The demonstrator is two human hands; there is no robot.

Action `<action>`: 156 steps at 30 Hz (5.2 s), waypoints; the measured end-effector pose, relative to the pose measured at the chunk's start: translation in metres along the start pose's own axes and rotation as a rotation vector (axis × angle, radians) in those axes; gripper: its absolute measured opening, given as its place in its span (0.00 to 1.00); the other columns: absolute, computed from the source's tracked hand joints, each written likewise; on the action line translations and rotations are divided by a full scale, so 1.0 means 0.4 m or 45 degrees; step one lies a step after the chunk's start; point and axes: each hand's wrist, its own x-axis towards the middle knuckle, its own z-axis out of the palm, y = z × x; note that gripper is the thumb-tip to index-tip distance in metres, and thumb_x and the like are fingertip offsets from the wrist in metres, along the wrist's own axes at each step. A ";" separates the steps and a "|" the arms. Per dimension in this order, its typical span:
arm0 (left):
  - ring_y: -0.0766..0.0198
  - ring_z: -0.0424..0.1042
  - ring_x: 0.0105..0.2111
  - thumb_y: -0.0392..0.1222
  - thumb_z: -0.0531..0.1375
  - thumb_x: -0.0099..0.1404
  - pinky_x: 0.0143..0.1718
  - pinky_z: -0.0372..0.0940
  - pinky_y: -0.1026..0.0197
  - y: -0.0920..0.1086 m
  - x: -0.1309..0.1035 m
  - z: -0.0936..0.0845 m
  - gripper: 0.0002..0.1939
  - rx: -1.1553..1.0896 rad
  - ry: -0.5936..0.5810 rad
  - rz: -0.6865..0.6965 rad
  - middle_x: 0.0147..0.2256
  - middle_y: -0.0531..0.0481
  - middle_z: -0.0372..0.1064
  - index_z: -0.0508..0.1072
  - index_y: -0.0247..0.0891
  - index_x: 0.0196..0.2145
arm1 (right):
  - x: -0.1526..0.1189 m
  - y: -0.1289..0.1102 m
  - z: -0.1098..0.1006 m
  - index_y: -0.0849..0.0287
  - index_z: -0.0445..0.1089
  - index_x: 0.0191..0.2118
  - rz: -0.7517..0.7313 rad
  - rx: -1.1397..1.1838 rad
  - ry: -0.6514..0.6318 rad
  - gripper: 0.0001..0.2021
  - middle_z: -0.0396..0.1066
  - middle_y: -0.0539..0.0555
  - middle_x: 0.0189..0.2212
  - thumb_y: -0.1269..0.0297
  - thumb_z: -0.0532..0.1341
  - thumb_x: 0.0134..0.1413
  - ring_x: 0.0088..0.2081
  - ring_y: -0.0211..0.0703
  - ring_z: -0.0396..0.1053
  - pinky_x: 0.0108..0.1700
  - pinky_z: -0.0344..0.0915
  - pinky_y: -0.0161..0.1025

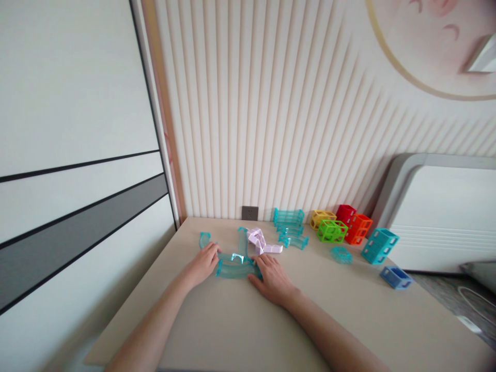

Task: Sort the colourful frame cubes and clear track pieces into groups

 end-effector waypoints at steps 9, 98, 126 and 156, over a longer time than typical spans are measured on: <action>0.60 0.69 0.40 0.29 0.46 0.65 0.49 0.65 0.54 -0.004 0.002 0.006 0.12 0.015 -0.017 -0.017 0.39 0.47 0.66 0.65 0.40 0.38 | 0.001 0.001 0.002 0.57 0.63 0.58 -0.023 0.000 -0.006 0.21 0.68 0.61 0.52 0.54 0.57 0.63 0.53 0.55 0.65 0.56 0.59 0.50; 0.61 0.77 0.40 0.50 0.57 0.69 0.45 0.73 0.58 0.084 -0.013 0.052 0.22 -0.062 0.165 0.285 0.47 0.45 0.73 0.64 0.43 0.58 | 0.004 0.043 0.008 0.54 0.71 0.44 -0.256 0.448 0.686 0.06 0.68 0.60 0.51 0.64 0.57 0.65 0.53 0.46 0.70 0.54 0.69 0.43; 0.52 0.72 0.52 0.42 0.59 0.67 0.52 0.64 0.56 0.388 0.487 0.263 0.25 0.080 0.089 -0.169 0.50 0.34 0.73 0.63 0.30 0.58 | 0.095 0.468 -0.130 0.61 0.64 0.59 0.496 0.401 0.938 0.27 0.75 0.62 0.48 0.57 0.62 0.54 0.47 0.53 0.74 0.52 0.69 0.51; 0.52 0.72 0.52 0.43 0.62 0.64 0.50 0.63 0.59 0.353 0.517 0.342 0.18 0.132 -0.086 -0.201 0.48 0.36 0.74 0.69 0.32 0.49 | 0.086 0.559 -0.087 0.63 0.66 0.59 0.619 0.334 0.643 0.28 0.76 0.62 0.45 0.64 0.65 0.50 0.46 0.53 0.74 0.50 0.69 0.48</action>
